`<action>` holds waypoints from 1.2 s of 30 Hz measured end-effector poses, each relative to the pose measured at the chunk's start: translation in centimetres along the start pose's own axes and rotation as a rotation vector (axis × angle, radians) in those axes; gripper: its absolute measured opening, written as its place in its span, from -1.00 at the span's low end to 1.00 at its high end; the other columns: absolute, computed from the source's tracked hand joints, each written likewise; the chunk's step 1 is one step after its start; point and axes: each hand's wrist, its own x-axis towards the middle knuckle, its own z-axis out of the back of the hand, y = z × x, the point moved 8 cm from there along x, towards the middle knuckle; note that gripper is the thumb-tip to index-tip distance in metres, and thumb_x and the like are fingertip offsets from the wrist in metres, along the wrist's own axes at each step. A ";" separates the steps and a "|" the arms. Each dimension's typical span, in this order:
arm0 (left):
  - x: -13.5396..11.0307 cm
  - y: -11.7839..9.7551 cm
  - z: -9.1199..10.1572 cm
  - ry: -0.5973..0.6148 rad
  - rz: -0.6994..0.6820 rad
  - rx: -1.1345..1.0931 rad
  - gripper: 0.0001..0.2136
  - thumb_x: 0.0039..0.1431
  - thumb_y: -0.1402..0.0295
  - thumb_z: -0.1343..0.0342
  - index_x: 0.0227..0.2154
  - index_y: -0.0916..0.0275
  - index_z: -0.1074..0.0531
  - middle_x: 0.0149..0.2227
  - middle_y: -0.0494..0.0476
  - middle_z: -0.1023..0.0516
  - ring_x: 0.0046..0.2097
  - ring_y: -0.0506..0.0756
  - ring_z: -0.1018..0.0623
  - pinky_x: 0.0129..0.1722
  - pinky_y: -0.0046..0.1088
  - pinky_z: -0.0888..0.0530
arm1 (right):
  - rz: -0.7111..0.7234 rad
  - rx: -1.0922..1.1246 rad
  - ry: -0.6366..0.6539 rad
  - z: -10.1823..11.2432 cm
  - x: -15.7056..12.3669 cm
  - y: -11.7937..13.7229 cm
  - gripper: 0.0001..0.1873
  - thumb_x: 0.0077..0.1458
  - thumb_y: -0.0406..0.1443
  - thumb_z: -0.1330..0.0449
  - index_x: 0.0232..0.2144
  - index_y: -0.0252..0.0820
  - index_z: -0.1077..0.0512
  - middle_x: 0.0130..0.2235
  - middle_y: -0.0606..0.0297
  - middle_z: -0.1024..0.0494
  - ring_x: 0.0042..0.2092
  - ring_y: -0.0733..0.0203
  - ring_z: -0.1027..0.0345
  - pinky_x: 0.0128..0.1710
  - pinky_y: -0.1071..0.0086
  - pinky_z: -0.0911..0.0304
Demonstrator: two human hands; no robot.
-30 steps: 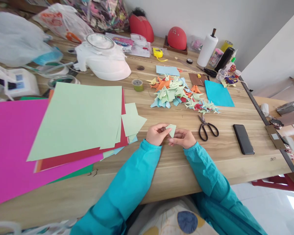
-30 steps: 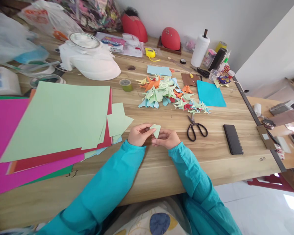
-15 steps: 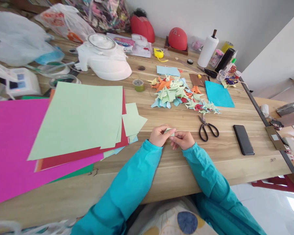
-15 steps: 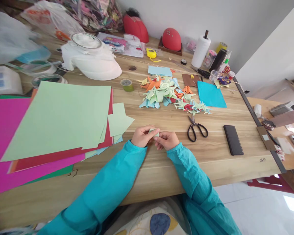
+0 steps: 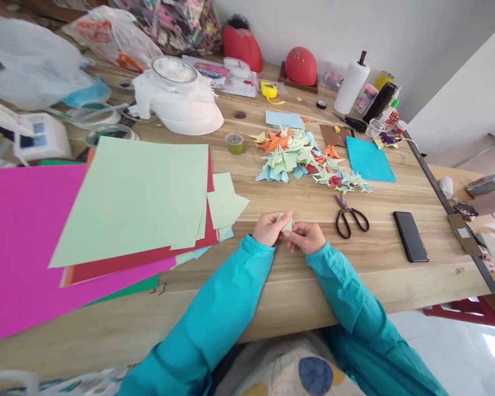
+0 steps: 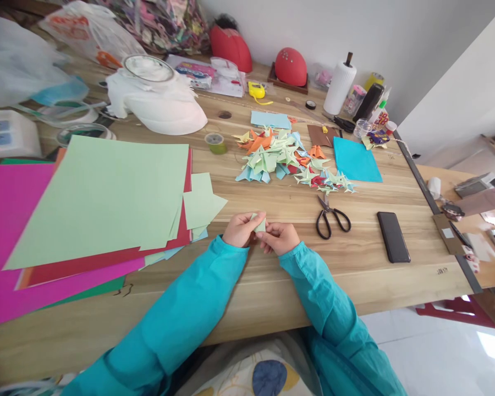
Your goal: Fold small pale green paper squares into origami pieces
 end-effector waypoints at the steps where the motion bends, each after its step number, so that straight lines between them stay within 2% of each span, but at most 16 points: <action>1: -0.1 -0.3 -0.1 0.003 -0.029 0.020 -0.63 -0.08 0.07 -0.10 -0.72 0.30 -0.36 -0.74 0.00 -0.29 -0.70 -0.08 -0.23 -0.73 -0.54 -0.11 | 0.010 -0.014 -0.004 0.0 0.0 0.1 -0.58 -0.33 -0.02 -0.28 -0.67 -0.25 -0.28 -0.73 0.41 -0.37 -0.74 0.42 -0.20 -0.77 0.56 -0.15; 4: -0.3 -1.2 -0.2 0.010 -0.105 0.072 -0.62 -0.09 0.10 -0.12 -0.76 0.30 -0.31 -0.72 -0.02 -0.27 -0.68 -0.10 -0.24 -0.72 -0.55 -0.13 | 0.039 -0.070 -0.033 0.2 0.0 0.3 -0.57 -0.24 0.02 -0.21 -0.69 -0.23 -0.26 -0.76 0.43 -0.33 -0.75 0.44 -0.17 -0.79 0.57 -0.09; 8: -0.4 -1.5 0.0 -0.024 -0.123 0.122 -0.67 -0.17 0.15 -0.19 -0.75 0.30 -0.31 -0.73 -0.07 -0.21 -0.67 -0.10 -0.21 -0.71 -0.56 -0.12 | 0.057 -0.123 -0.087 0.8 0.0 0.5 -0.56 -0.23 0.02 -0.21 -0.71 -0.22 -0.25 -0.78 0.44 -0.30 -0.77 0.45 -0.11 -0.81 0.58 -0.01; 12: -0.4 -1.5 0.3 -0.062 -0.128 0.131 -0.67 -0.12 0.15 -0.15 -0.75 0.30 -0.31 -0.73 -0.05 -0.22 -0.65 -0.09 -0.21 -0.67 -0.54 -0.13 | 0.072 -0.141 -0.053 0.5 -0.1 0.7 -0.58 -0.25 0.00 -0.23 -0.70 -0.22 -0.26 -0.77 0.43 -0.32 -0.76 0.43 -0.14 -0.80 0.56 -0.03; 18: -0.8 -2.2 -0.1 -0.057 -0.146 0.186 -0.69 -0.11 0.15 -0.14 -0.72 0.29 -0.31 -0.72 -0.06 -0.22 -0.62 -0.08 -0.20 -0.63 -0.54 -0.15 | 0.159 -0.267 -0.068 0.8 -0.5 1.3 -0.56 -0.13 -0.03 -0.18 -0.77 -0.21 -0.23 -0.77 0.40 -0.32 -0.75 0.42 -0.16 -0.77 0.55 -0.03; 24: -0.4 -1.4 -0.2 -0.021 -0.131 0.092 -0.68 -0.11 0.14 -0.14 -0.73 0.29 -0.31 -0.72 -0.05 -0.24 -0.62 -0.07 -0.23 -0.62 -0.52 -0.18 | 0.076 -0.161 -0.087 0.8 -0.4 0.8 -0.60 -0.24 -0.03 -0.24 -0.72 -0.21 -0.25 -0.78 0.42 -0.33 -0.77 0.42 -0.15 -0.81 0.56 -0.01; 30: -0.4 -1.6 0.5 -0.089 -0.210 0.100 -0.72 -0.15 0.21 -0.19 -0.73 0.29 -0.33 -0.67 -0.02 -0.29 -0.57 -0.06 -0.26 -0.57 -0.51 -0.21 | 0.009 -0.062 -0.049 0.3 -0.3 0.6 -0.59 -0.38 -0.07 -0.32 -0.73 -0.22 -0.23 -0.76 0.40 -0.35 -0.75 0.40 -0.19 -0.79 0.55 -0.10; 33: -0.4 -1.6 0.6 -0.095 -0.204 0.114 -0.70 -0.12 0.21 -0.17 -0.75 0.29 -0.29 -0.69 -0.04 -0.25 -0.59 -0.07 -0.24 -0.59 -0.52 -0.19 | 0.022 -0.053 -0.023 0.0 -0.4 0.7 -0.60 -0.36 -0.08 -0.31 -0.72 -0.23 -0.24 -0.75 0.39 -0.37 -0.74 0.39 -0.22 -0.76 0.54 -0.14; 36: -0.4 -1.5 0.6 -0.095 -0.188 0.116 -0.69 -0.11 0.19 -0.17 -0.76 0.29 -0.29 -0.70 -0.04 -0.25 -0.60 -0.08 -0.22 -0.60 -0.52 -0.18 | 0.050 -0.095 -0.036 0.1 -0.5 0.9 -0.61 -0.29 -0.08 -0.29 -0.73 -0.23 -0.25 -0.75 0.39 -0.37 -0.74 0.40 -0.21 -0.78 0.55 -0.11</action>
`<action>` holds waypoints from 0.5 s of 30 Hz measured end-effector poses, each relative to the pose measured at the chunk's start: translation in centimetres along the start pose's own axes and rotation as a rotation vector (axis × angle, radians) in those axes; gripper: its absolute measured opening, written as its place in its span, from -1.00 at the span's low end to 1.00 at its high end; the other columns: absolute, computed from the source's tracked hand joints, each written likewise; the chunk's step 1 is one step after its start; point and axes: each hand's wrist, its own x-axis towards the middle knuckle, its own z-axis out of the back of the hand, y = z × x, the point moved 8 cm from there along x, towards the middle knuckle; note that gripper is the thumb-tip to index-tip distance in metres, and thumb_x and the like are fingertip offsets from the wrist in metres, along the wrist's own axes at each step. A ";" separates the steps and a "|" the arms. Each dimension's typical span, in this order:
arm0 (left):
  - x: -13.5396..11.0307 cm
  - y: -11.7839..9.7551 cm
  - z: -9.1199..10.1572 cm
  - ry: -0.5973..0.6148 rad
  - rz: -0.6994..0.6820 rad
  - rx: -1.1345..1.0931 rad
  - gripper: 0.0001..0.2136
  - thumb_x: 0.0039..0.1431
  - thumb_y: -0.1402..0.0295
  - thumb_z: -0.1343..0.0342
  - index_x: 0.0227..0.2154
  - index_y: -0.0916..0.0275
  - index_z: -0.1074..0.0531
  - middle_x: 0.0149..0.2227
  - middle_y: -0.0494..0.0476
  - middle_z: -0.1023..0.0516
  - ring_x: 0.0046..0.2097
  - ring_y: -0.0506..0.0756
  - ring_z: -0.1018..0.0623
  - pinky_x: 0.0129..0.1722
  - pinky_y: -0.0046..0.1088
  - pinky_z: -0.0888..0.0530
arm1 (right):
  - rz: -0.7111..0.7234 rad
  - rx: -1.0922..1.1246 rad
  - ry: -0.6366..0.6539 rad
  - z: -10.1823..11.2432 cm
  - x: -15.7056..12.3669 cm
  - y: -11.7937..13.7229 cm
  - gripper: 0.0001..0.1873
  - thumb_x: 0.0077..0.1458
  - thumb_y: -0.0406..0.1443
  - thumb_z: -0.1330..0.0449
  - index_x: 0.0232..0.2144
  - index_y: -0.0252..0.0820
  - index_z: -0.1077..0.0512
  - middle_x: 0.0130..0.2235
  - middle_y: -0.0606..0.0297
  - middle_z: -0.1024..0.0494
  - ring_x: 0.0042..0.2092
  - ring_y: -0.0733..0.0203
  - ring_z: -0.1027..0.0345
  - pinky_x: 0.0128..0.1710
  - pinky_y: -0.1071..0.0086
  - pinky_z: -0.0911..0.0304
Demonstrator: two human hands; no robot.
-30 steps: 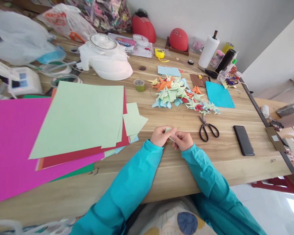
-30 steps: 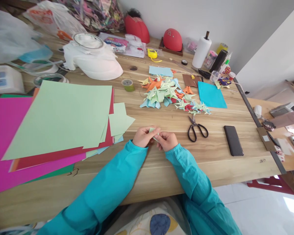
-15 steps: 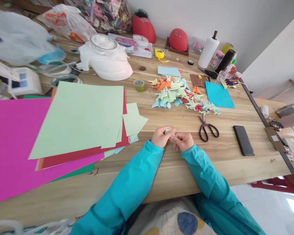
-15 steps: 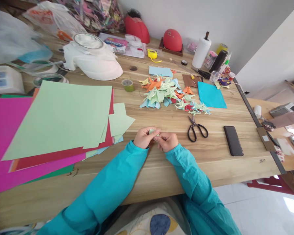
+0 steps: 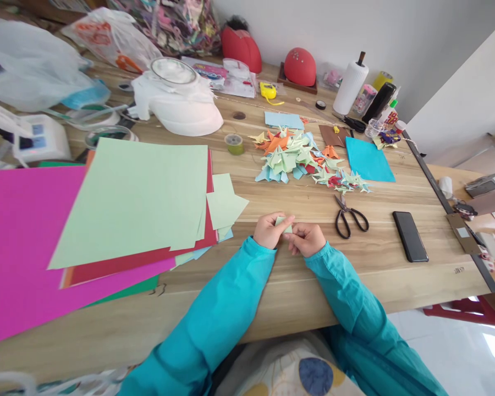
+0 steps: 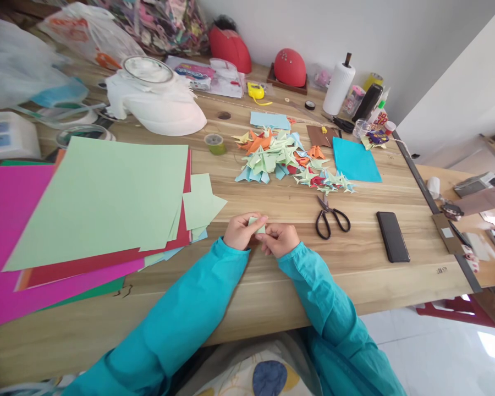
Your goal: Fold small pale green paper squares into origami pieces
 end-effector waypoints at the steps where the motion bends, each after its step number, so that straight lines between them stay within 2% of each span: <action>1: 0.0 0.0 0.0 -0.002 0.009 -0.003 -0.68 -0.11 0.19 -0.17 -0.76 0.29 -0.30 -0.70 -0.04 -0.25 -0.60 -0.08 -0.23 -0.60 -0.52 -0.19 | 0.002 -0.006 -0.007 0.0 0.0 0.0 -0.61 -0.28 -0.08 -0.28 -0.73 -0.23 -0.25 -0.75 0.39 -0.36 -0.74 0.40 -0.21 -0.78 0.56 -0.10; 7: 0.1 0.7 -0.2 0.027 0.104 -0.125 -0.67 -0.06 0.14 -0.11 -0.71 0.30 -0.34 -0.69 0.00 -0.32 -0.60 -0.05 -0.31 -0.61 -0.51 -0.23 | 0.002 0.097 -0.045 0.7 0.3 -0.2 -0.60 -0.27 -0.05 -0.26 -0.68 -0.24 -0.25 -0.74 0.40 -0.38 -0.75 0.40 -0.21 -0.79 0.56 -0.13; 10: 0.1 0.5 0.0 0.016 0.089 -0.070 -0.69 -0.11 0.17 -0.16 -0.72 0.31 -0.33 -0.74 -0.04 -0.29 -0.65 -0.08 -0.27 -0.63 -0.52 -0.19 | 0.037 0.144 -0.067 1.4 0.5 0.0 -0.61 -0.22 -0.06 -0.25 -0.66 -0.26 -0.27 -0.72 0.39 -0.40 -0.74 0.41 -0.23 -0.79 0.58 -0.13; 15: -0.1 -0.3 0.0 0.003 0.057 0.019 -0.64 -0.16 0.19 -0.18 -0.81 0.29 -0.21 -0.78 -0.07 -0.24 -0.67 -0.11 -0.21 -0.66 -0.55 -0.14 | -0.045 0.162 0.027 0.9 0.8 -0.7 -0.58 -0.32 -0.03 -0.28 -0.60 -0.30 -0.33 -0.74 0.39 -0.40 -0.75 0.38 -0.23 -0.80 0.55 -0.15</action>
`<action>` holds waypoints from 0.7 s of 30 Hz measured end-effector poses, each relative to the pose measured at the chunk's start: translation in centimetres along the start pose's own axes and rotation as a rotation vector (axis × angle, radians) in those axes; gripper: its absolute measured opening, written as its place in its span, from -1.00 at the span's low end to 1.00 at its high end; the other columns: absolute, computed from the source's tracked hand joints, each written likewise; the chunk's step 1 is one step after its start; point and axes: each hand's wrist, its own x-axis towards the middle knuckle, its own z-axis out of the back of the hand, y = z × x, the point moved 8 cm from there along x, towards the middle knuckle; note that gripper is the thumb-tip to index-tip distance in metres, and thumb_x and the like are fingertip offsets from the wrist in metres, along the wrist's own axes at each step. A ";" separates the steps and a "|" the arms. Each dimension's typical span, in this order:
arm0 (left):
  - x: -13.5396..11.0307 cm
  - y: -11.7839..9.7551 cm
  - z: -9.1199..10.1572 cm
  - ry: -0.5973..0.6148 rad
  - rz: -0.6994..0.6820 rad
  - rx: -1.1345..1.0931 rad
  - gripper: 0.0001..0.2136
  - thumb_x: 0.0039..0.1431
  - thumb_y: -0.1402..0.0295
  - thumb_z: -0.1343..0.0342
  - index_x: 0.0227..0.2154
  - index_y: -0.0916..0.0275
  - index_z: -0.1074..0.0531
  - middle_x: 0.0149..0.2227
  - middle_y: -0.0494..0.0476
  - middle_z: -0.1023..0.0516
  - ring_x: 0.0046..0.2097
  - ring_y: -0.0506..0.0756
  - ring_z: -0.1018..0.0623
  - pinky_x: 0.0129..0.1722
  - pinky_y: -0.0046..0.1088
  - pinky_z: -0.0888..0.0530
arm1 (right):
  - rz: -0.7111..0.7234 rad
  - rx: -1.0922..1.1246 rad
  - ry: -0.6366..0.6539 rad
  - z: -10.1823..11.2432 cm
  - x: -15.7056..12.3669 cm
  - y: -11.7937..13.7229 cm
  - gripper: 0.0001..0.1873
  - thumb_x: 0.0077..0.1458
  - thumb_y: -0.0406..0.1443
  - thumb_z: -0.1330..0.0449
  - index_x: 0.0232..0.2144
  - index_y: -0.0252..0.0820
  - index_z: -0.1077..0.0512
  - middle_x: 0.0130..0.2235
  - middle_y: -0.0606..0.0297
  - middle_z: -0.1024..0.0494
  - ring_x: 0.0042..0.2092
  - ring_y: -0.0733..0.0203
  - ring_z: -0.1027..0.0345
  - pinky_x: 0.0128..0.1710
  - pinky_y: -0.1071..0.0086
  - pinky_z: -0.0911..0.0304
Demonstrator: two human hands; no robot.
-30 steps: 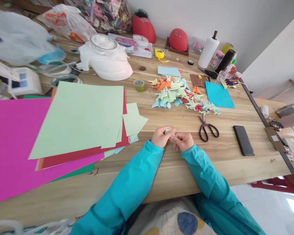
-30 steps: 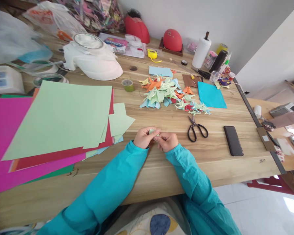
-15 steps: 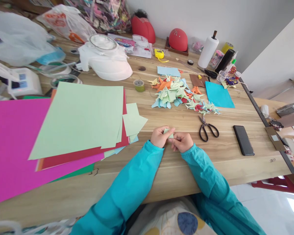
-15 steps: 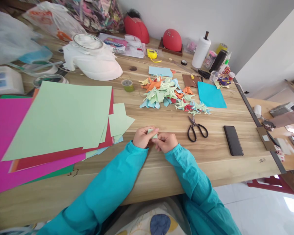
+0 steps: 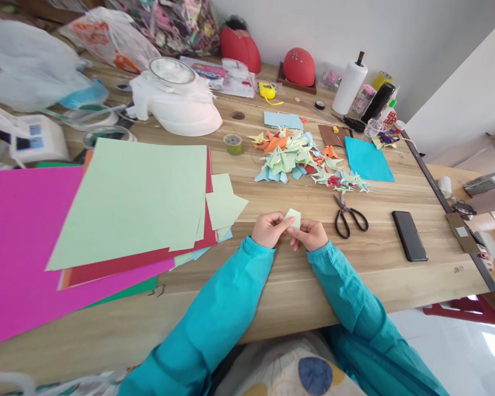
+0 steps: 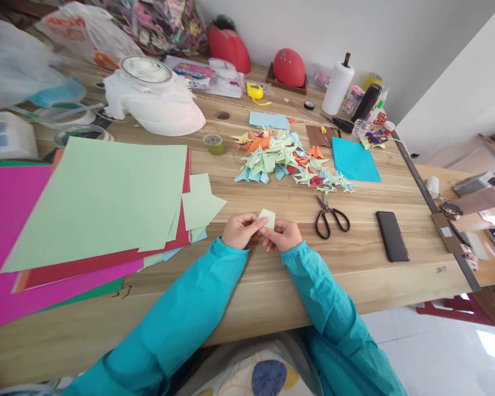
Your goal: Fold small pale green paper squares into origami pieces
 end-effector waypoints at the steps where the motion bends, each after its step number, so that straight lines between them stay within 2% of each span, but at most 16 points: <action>1: 0.0 -0.1 0.0 0.002 0.004 0.011 -0.64 -0.17 0.19 -0.18 -0.81 0.29 -0.21 -0.78 -0.07 -0.24 -0.68 -0.11 -0.22 -0.67 -0.55 -0.15 | -0.011 0.003 0.009 -0.1 0.0 -0.1 -0.56 -0.33 -0.02 -0.28 -0.60 -0.30 -0.34 -0.75 0.39 -0.39 -0.76 0.38 -0.22 -0.80 0.55 -0.15; 5: -0.1 -0.1 -0.3 0.030 0.034 0.009 -0.64 -0.17 0.17 -0.17 -0.82 0.29 -0.23 -0.78 -0.05 -0.26 -0.68 -0.10 -0.23 -0.68 -0.56 -0.16 | -0.021 0.019 0.018 -0.3 -0.1 0.0 -0.56 -0.33 -0.01 -0.27 -0.61 -0.30 -0.34 -0.76 0.38 -0.39 -0.78 0.39 -0.19 -0.82 0.56 -0.11; 12: 0.0 1.1 -0.8 0.076 0.126 -0.135 -0.63 -0.20 0.14 -0.19 -0.82 0.29 -0.24 -0.80 -0.05 -0.24 -0.71 -0.10 -0.23 -0.73 -0.57 -0.13 | -0.035 0.055 0.021 -0.2 -0.2 0.1 -0.61 -0.31 -0.07 -0.29 -0.63 -0.32 -0.35 -0.77 0.39 -0.38 -0.80 0.41 -0.16 -0.85 0.57 -0.04; 17: 0.2 1.4 -0.4 0.034 0.094 -0.131 -0.62 -0.12 0.13 -0.15 -0.79 0.29 -0.23 -0.79 -0.03 -0.29 -0.73 -0.11 -0.23 -0.73 -0.57 -0.13 | -0.070 0.147 0.095 -0.5 0.2 -0.5 -0.59 -0.32 -0.06 -0.28 -0.56 -0.30 -0.34 -0.71 0.37 -0.43 -0.75 0.37 -0.25 -0.79 0.55 -0.14; 21: 0.3 1.3 -0.3 0.011 0.079 -0.088 -0.63 -0.12 0.13 -0.15 -0.78 0.30 -0.26 -0.79 -0.03 -0.29 -0.74 -0.11 -0.22 -0.75 -0.58 -0.12 | -0.099 0.138 0.112 -0.4 0.2 -0.9 -0.60 -0.27 -0.07 -0.26 -0.52 -0.30 -0.32 -0.73 0.38 -0.42 -0.77 0.38 -0.22 -0.83 0.58 -0.08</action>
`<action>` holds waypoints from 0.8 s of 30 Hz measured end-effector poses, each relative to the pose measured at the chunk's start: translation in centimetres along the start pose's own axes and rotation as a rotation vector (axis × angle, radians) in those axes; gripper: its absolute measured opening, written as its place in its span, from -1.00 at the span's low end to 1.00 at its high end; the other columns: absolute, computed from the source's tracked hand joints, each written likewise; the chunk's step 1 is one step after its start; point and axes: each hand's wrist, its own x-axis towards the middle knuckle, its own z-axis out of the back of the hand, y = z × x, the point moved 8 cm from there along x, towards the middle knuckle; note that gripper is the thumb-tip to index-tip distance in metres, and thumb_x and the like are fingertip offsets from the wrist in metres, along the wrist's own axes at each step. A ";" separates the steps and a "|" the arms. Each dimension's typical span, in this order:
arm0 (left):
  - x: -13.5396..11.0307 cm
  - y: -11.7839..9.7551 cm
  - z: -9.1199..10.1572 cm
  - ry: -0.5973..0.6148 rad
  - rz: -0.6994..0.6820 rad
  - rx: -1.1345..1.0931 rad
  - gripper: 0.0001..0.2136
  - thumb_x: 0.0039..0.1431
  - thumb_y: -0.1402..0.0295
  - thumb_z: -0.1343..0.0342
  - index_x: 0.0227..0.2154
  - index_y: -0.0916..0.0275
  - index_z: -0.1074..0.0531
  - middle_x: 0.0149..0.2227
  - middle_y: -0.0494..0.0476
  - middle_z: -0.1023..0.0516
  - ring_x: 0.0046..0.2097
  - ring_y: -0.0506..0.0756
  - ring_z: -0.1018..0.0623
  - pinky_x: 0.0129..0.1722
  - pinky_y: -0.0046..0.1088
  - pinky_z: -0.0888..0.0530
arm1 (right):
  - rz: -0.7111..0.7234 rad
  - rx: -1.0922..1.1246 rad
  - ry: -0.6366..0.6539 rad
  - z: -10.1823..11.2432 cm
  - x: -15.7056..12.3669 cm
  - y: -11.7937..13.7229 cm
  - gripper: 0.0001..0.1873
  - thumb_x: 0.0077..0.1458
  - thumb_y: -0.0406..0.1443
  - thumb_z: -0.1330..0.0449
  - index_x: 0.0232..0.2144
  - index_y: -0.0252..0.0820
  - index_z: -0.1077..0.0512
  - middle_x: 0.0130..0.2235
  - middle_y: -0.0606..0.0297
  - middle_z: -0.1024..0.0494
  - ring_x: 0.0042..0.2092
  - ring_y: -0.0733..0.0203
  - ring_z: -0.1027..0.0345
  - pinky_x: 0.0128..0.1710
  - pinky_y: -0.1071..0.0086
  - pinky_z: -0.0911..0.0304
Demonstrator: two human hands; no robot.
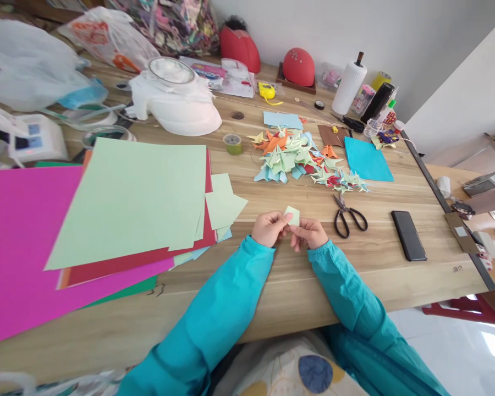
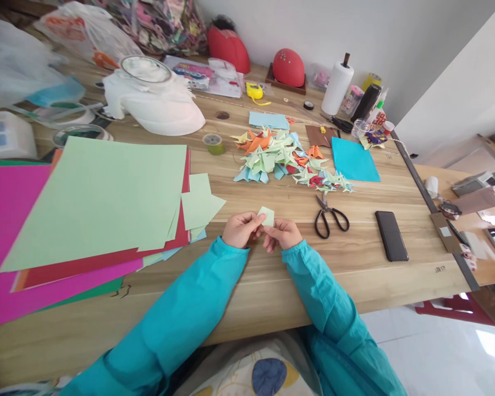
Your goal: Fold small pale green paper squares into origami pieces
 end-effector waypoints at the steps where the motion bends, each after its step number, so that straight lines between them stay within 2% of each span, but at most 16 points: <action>1: 0.0 0.0 0.0 -0.004 -0.002 0.006 -0.63 -0.13 0.12 -0.16 -0.78 0.30 -0.26 -0.79 -0.03 -0.29 -0.74 -0.11 -0.22 -0.75 -0.58 -0.11 | -0.001 -0.005 0.001 0.0 0.0 0.0 -0.61 -0.26 -0.07 -0.26 -0.52 -0.30 -0.32 -0.74 0.39 -0.42 -0.78 0.38 -0.21 -0.84 0.58 -0.06; 4: 0.0 -0.1 0.1 -0.020 -0.004 0.014 -0.63 -0.14 0.12 -0.16 -0.78 0.30 -0.26 -0.80 -0.04 -0.28 -0.74 -0.11 -0.22 -0.76 -0.58 -0.12 | -0.003 0.005 -0.001 0.0 0.1 -0.2 -0.62 -0.25 -0.09 -0.25 -0.51 -0.30 -0.31 -0.76 0.40 -0.40 -0.80 0.38 -0.19 -0.86 0.58 -0.02; 9: -0.2 -0.2 0.4 -0.061 0.012 0.029 -0.64 -0.12 0.13 -0.15 -0.76 0.31 -0.29 -0.77 -0.03 -0.31 -0.74 -0.11 -0.23 -0.75 -0.58 -0.14 | -0.046 0.114 0.046 -0.3 0.2 -0.6 -0.63 -0.19 -0.10 -0.22 -0.46 -0.31 -0.32 -0.70 0.32 -0.46 -0.75 0.30 -0.28 -0.80 0.52 -0.17; 15: -0.4 -0.8 0.6 -0.104 -0.023 0.091 -0.63 -0.11 0.14 -0.15 -0.79 0.29 -0.22 -0.77 -0.05 -0.31 -0.73 -0.11 -0.23 -0.74 -0.59 -0.14 | -0.112 0.161 0.047 -0.5 0.0 -0.8 -0.71 -0.08 -0.14 -0.16 -0.46 -0.29 -0.28 -0.70 0.30 -0.47 -0.73 0.27 -0.30 -0.79 0.50 -0.20; 18: -0.4 -1.0 0.9 -0.135 -0.045 0.140 -0.59 -0.10 0.13 -0.14 -0.81 0.28 -0.17 -0.81 -0.07 -0.25 -0.73 -0.12 -0.22 -0.73 -0.60 -0.13 | -0.172 0.129 0.036 -0.4 -0.1 -1.2 -0.68 -0.07 -0.10 -0.15 -0.51 -0.28 -0.26 -0.71 0.30 -0.46 -0.73 0.28 -0.30 -0.79 0.52 -0.19; 21: -0.4 -1.0 0.8 -0.117 -0.030 0.114 -0.58 -0.09 0.12 -0.13 -0.81 0.28 -0.16 -0.82 -0.08 -0.22 -0.74 -0.13 -0.21 -0.73 -0.60 -0.12 | -0.173 0.101 0.029 -0.3 0.0 -1.4 -0.62 -0.13 -0.04 -0.18 -0.58 -0.27 -0.25 -0.73 0.30 -0.45 -0.75 0.30 -0.28 -0.82 0.54 -0.15; 24: -0.5 -0.8 0.1 -0.037 0.009 0.024 -0.62 -0.15 0.13 -0.18 -0.78 0.29 -0.21 -0.80 -0.07 -0.26 -0.76 -0.12 -0.22 -0.77 -0.59 -0.11 | -0.106 0.085 0.018 -0.2 0.1 -1.0 -0.57 -0.19 0.01 -0.19 -0.60 -0.26 -0.24 -0.74 0.32 -0.44 -0.77 0.32 -0.26 -0.83 0.55 -0.13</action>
